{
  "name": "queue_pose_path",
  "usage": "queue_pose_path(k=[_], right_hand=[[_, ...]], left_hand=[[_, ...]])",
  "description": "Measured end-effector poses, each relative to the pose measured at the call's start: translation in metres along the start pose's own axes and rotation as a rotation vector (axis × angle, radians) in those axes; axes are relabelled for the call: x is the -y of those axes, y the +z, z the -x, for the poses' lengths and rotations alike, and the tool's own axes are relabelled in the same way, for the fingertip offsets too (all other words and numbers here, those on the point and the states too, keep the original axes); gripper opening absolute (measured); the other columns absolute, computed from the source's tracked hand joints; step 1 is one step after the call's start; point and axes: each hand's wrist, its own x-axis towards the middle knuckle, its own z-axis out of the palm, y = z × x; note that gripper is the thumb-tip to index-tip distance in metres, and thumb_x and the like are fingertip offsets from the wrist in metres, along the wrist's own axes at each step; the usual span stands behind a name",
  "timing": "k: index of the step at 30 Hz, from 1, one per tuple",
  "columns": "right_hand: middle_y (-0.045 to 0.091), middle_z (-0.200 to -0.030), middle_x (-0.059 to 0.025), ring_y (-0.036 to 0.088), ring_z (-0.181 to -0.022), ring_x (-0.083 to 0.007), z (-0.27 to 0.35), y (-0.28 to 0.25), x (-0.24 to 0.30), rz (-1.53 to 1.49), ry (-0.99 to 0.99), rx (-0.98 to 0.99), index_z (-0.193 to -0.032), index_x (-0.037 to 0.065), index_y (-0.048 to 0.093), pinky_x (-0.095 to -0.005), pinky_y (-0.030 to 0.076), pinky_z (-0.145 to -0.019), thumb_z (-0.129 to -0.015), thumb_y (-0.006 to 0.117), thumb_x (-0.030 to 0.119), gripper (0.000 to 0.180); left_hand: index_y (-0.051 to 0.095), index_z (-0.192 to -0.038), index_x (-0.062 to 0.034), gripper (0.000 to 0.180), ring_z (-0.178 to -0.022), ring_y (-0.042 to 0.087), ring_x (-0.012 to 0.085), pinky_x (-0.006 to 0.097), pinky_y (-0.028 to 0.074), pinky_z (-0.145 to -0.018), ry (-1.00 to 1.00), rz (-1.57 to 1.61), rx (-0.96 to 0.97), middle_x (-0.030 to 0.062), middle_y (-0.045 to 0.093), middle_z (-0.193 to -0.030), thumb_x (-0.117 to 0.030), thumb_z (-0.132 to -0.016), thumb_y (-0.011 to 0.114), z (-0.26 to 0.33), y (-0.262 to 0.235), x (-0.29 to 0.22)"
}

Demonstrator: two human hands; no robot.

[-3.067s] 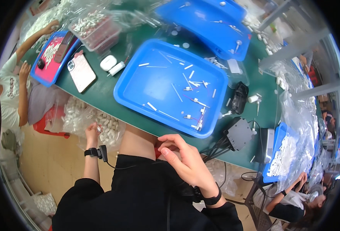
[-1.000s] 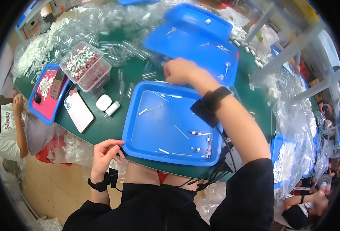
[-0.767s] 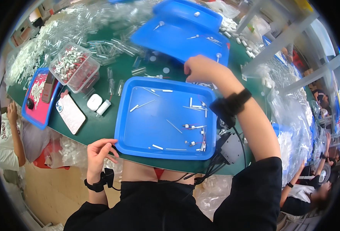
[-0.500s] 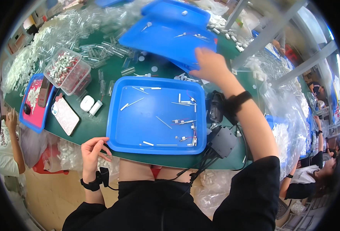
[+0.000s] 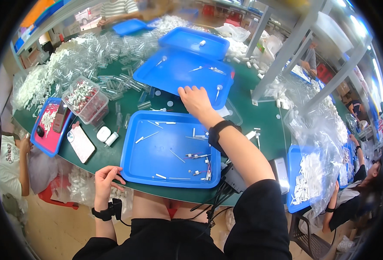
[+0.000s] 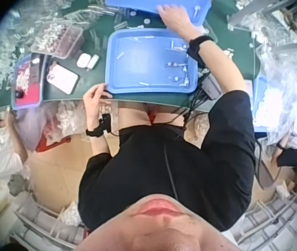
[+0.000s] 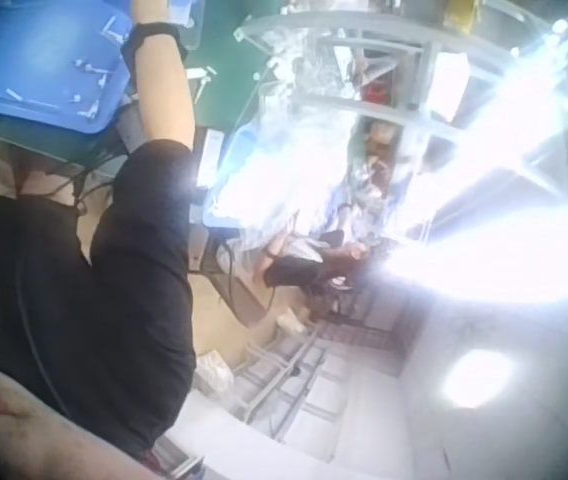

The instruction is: The person assembles small white cylindrical components by hand at a factory workstation. They repeatedly pick up a white cylinder and a thin rod from blue trays, insert the rod into the cylinder, and place the assembled unit into a black plastic holder.

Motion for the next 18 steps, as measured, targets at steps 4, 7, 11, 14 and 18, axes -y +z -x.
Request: queue_pose_path(k=[4,7,11,14,18], right_hand=[[0.059,-0.083,-0.0051,0.06,-0.08,-0.0237,0.012,-0.013,-0.012,-0.04,-0.032,0.019,-0.097,0.013,0.051,-0.0381,0.046,-0.063,-0.075,0.056,0.009,0.023],[0.06,-0.084,-0.0047,0.06,-0.082,-0.0242,0.026,-0.031,-0.018,-0.066,-0.008,0.134,-0.095,0.013,0.052,-0.0385,0.047,-0.066,-0.076,0.058,0.013,0.02],[0.06,-0.086,-0.0057,0.061,-0.084,-0.0252,0.034,-0.056,-0.016,-0.123,-0.067,0.286,-0.098,0.012,0.054,-0.0389,0.047,-0.069,-0.079,0.06,0.027,0.025],[0.061,-0.09,-0.0088,0.061,-0.086,-0.0271,0.042,-0.071,-0.023,-0.311,-0.021,0.315,-0.1,0.011,0.058,-0.0382,0.047,-0.073,-0.083,0.057,0.034,0.029],[0.064,-0.095,-0.016,0.06,-0.089,-0.0321,0.038,-0.074,-0.081,-0.762,0.389,0.12,-0.097,0.004,0.063,-0.0392,0.047,-0.077,-0.088,0.049,0.032,0.033]], left_hand=[[0.061,-0.095,0.0075,0.023,-0.061,0.064,0.0177,0.026,0.054,-0.042,0.006,-0.003,-0.002,0.0094,0.058,-0.08,-0.013,-0.09,0.053,0.0,0.001,0.001],[0.061,-0.095,0.0076,0.023,-0.061,0.064,0.0178,0.026,0.054,-0.042,-0.003,0.003,-0.001,0.0096,0.059,-0.08,-0.013,-0.09,0.053,-0.001,0.002,0.001],[0.061,-0.095,0.0077,0.023,-0.06,0.064,0.0179,0.026,0.054,-0.042,0.006,-0.008,-0.015,0.0098,0.059,-0.08,-0.013,-0.09,0.053,0.001,0.001,-0.001],[0.061,-0.093,0.0076,0.023,-0.06,0.063,0.0181,0.027,0.054,-0.041,0.01,-0.013,-0.016,0.0102,0.058,-0.079,-0.014,-0.09,0.054,-0.001,0.002,0.002],[0.062,-0.093,0.0071,0.023,-0.059,0.064,0.0186,0.027,0.053,-0.04,0.016,-0.036,-0.016,0.0105,0.058,-0.078,-0.015,-0.09,0.054,-0.001,0.004,0.0]])
